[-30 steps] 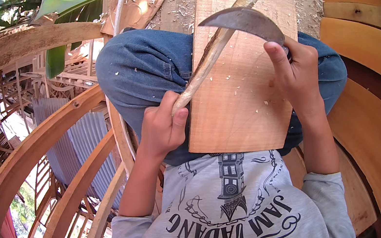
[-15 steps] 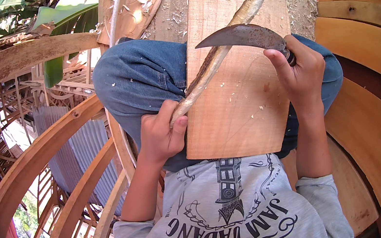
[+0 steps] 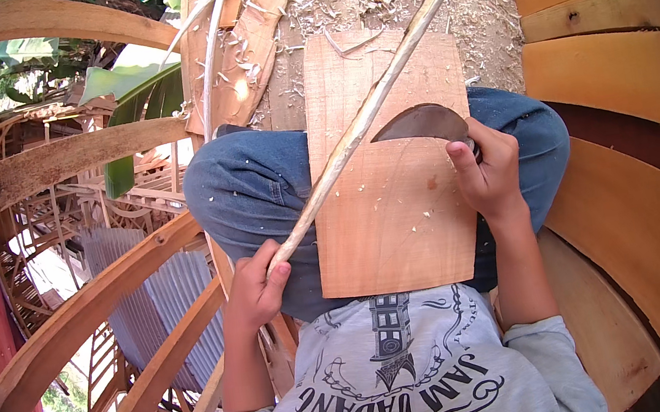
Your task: The person sits cross-legged and uses a curved knife to shave and shape a long, thin piece of wood. They hold the wood against a flat board on their lap and repeatedly scrape the surface to remove bark and smooth the wood.
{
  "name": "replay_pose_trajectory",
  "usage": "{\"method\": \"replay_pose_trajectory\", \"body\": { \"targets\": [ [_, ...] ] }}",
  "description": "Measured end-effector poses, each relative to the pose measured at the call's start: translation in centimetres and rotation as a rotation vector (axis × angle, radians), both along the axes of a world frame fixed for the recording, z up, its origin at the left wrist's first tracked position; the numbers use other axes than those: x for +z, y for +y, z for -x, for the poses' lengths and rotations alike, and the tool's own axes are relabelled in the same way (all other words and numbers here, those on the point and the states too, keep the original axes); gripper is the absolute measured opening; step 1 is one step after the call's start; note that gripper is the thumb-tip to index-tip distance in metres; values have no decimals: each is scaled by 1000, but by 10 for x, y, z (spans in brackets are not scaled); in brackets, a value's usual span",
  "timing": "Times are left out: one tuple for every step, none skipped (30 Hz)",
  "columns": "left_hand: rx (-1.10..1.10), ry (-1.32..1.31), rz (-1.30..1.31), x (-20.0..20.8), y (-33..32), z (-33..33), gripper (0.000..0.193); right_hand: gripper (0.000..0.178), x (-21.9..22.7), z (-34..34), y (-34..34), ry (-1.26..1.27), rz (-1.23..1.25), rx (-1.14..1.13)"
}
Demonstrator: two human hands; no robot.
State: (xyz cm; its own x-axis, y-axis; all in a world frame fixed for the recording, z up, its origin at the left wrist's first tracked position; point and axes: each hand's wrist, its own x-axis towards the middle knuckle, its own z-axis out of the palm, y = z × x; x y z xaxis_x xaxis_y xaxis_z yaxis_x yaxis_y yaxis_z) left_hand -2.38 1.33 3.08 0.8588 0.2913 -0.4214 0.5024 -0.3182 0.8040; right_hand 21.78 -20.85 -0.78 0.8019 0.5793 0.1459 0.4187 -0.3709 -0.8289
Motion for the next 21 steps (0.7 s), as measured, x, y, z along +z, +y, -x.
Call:
{"method": "replay_pose_trajectory", "body": {
  "targets": [
    [8,19,-1,-2,4,12,32,43,1,-1,-2,20,-12,-16],
    [23,44,-1,-6,9,29,34,43,4,-1,-5,45,-23,-27],
    [38,68,-1,-8,12,40,35,43,5,-2,-7,70,-35,-36],
    [50,95,17,-7,12,45,36,44,3,-2,-5,90,-11,-45],
    [58,120,37,-6,13,47,37,44,1,-1,-2,106,14,-57],
    [69,144,56,-6,15,50,37,45,0,0,1,123,39,-67],
    [94,152,75,-11,16,55,38,47,3,0,6,154,118,-66],
    [96,153,88,-14,18,55,39,47,7,2,12,137,178,-57],
    [100,154,102,-17,20,55,39,48,13,4,18,119,239,-46],
    [104,154,116,-18,22,54,40,48,15,7,23,101,300,-35],
    [131,169,159,-19,22,53,43,50,16,9,25,113,325,-30],
    [141,169,169,-19,22,52,43,50,18,12,29,93,329,-11],
    [151,170,180,-19,23,51,44,51,20,14,34,72,335,9],
    [159,172,201,-21,24,51,45,51,22,16,37,53,349,27],
    [142,154,175,-25,25,54,47,51,21,18,40,29,385,54],
    [132,151,161,-25,26,54,46,51,20,20,44,5,421,81],
    [127,145,146,-26,25,56,46,51,18,22,47,-21,457,114],
    [123,140,132,-28,25,57,45,51,18,23,50,-33,477,119],
    [123,134,125,-28,24,56,45,51,18,23,52,-45,498,125],
    [129,127,116,-27,23,54,44,52,19,24,55,-57,515,135],
    [134,121,107,-26,22,52,44,52,18,23,57,-64,531,137]
  ]
}}
